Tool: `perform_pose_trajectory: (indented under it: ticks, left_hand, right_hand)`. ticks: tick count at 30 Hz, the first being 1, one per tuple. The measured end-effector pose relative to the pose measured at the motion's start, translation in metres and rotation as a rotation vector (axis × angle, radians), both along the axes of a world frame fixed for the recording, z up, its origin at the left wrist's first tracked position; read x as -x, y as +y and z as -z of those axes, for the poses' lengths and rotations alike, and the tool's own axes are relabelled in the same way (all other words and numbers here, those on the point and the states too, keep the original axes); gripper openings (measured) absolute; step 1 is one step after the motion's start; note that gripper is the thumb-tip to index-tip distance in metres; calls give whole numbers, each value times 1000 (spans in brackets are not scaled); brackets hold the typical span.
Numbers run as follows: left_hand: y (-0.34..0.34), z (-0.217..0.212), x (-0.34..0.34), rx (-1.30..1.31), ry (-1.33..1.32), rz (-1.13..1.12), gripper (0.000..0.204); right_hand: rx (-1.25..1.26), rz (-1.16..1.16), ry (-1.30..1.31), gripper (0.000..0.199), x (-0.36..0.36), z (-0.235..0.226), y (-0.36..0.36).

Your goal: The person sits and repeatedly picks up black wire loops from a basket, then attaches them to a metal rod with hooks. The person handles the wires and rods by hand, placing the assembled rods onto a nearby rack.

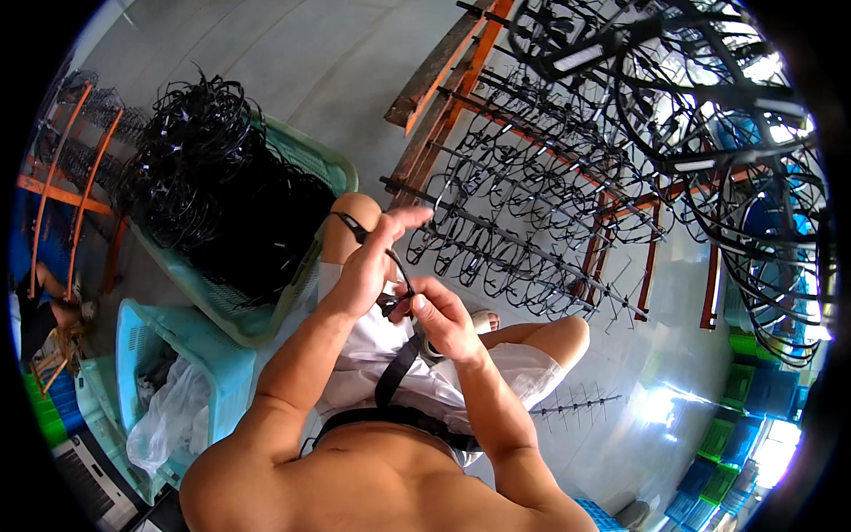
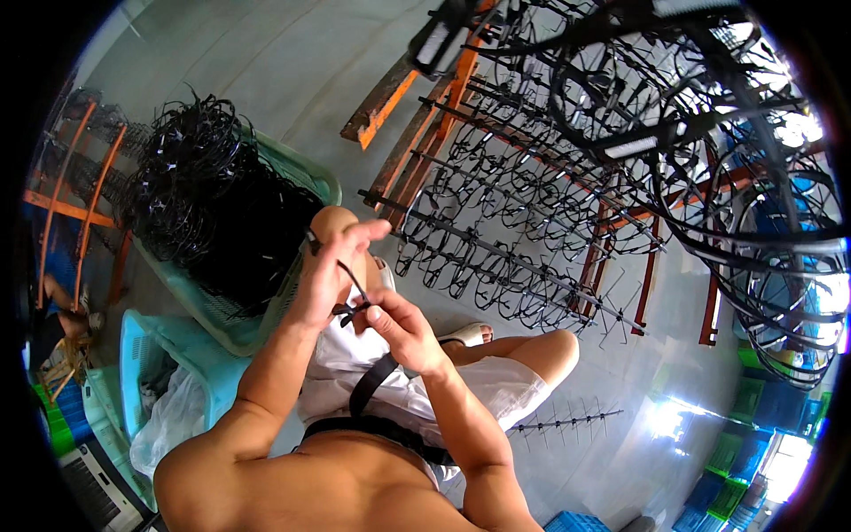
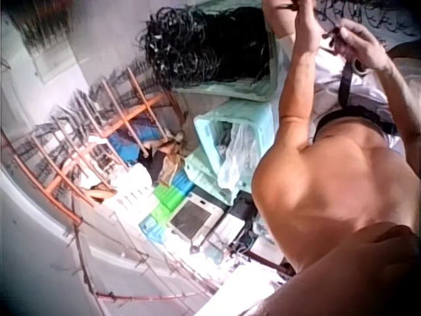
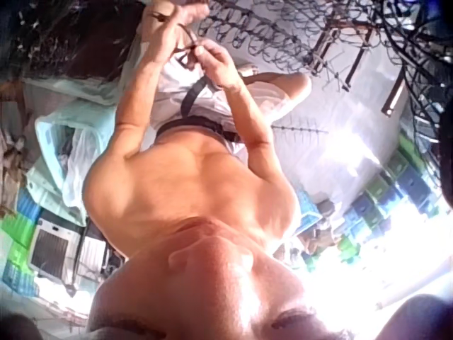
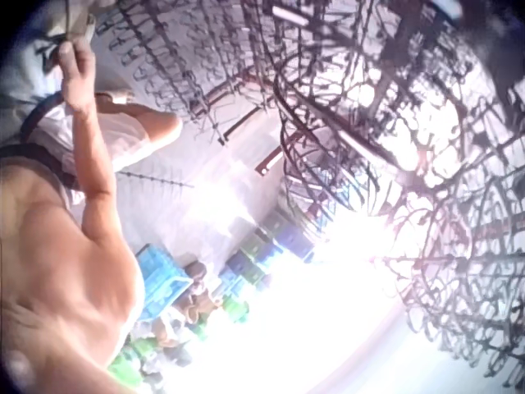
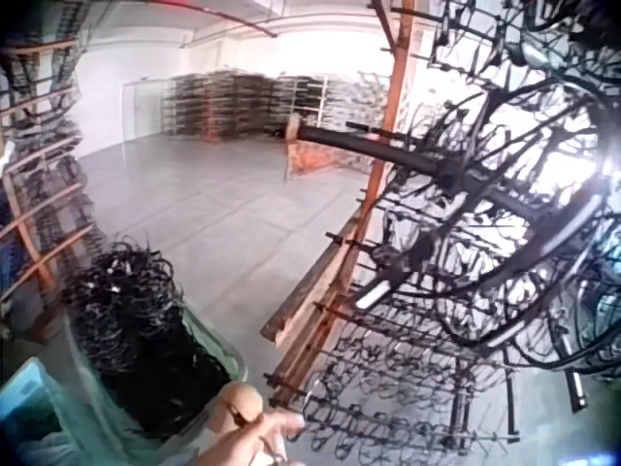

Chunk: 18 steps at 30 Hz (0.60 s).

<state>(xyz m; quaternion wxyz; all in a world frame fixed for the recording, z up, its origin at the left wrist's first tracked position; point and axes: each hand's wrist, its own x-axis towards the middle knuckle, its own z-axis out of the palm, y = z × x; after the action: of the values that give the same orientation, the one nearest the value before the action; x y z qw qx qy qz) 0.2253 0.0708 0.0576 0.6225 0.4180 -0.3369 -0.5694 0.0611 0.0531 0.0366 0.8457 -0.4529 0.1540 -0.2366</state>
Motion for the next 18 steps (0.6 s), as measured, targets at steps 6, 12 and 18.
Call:
perform_pose_trajectory:
  ticks: [6, 12, 18]
  left_hand:
    - [34, -3, 48, 6, -498, 302, 42]
    - [34, -35, 23, 144, -677, 1023, 26]
    - [-29, -38, 8, 357, -524, 955, 26]
  right_hand:
    - [-373, 580, -136, 19, 24, -24, -6]
    - [1267, 467, 505, 56, 72, -63, -16]
    - [76, -537, 317, 30, 98, -67, -47]
